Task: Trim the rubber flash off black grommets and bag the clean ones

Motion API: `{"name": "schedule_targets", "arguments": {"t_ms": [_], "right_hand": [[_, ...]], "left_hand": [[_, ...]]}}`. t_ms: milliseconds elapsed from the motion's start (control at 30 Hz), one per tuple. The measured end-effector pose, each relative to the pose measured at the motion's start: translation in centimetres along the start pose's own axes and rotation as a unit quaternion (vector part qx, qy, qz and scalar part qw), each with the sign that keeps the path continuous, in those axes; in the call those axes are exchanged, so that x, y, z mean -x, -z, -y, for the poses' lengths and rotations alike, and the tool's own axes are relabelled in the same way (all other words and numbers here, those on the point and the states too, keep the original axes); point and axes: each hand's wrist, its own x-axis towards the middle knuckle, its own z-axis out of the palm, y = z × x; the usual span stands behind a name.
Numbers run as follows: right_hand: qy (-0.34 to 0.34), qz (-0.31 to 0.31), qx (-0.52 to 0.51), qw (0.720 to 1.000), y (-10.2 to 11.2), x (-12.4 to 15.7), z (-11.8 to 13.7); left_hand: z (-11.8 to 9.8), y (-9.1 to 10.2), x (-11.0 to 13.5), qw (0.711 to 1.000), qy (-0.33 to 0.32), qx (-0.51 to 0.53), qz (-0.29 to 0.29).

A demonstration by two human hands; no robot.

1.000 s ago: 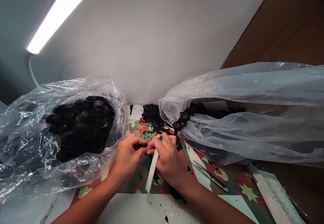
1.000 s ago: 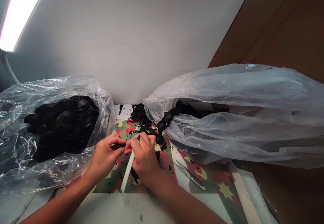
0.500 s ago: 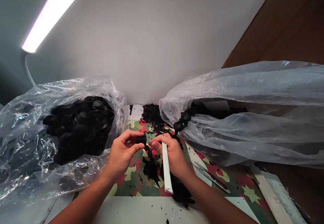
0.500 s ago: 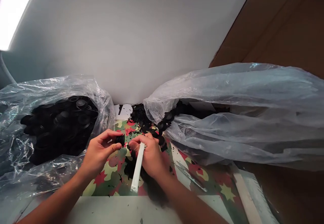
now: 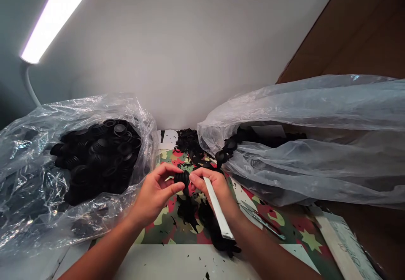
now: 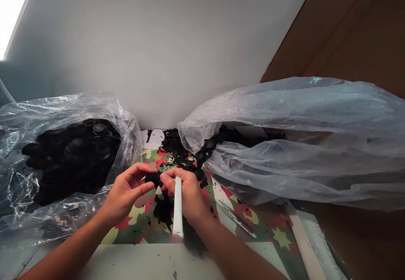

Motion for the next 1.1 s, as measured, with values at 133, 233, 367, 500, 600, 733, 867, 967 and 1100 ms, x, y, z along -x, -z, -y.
{"name": "schedule_targets", "arguments": {"t_ms": [133, 233, 367, 500, 600, 733, 867, 967, 1100], "right_hand": [[-0.002, 0.002, -0.008, 1.0, -0.1, 0.2, -0.1], [-0.002, -0.007, -0.034, 0.999, -0.2, 0.4, -0.5], [-0.003, 0.016, -0.067, 0.998, -0.4, 0.4, -1.2], [0.029, 0.012, -0.025, 0.999, 0.0, 0.3, -1.1], [0.118, -0.011, 0.05, 0.992, 0.9, 0.4, -0.3], [0.223, 0.029, 0.182, 0.957, 1.8, 0.7, 0.6], [0.266, 0.012, 0.229, 0.936, 1.9, 0.7, 0.4], [0.323, 0.016, 0.236, 0.916, 1.7, 0.5, -0.4], [0.412, 0.03, 0.27, 0.87, 1.6, 0.3, -1.1]], "left_hand": [[-0.9, 0.5, 0.0, 0.979, -0.106, -0.173, 0.018], [-1.3, 0.5, 0.2, 0.966, -0.162, -0.201, -0.005], [-1.2, 0.1, 0.5, 0.967, -0.185, -0.17, -0.033], [-0.9, 0.2, 0.4, 0.973, -0.14, -0.181, -0.022], [-0.9, 0.5, 0.1, 0.973, -0.115, -0.201, -0.016], [-1.0, 0.7, 0.0, 0.969, -0.124, -0.213, -0.011], [-1.0, 0.6, 0.0, 0.966, -0.128, -0.224, -0.015], [-0.8, 0.6, 0.0, 0.963, -0.134, -0.232, -0.02], [-0.6, 0.6, 0.0, 0.961, -0.14, -0.239, -0.017]]}}
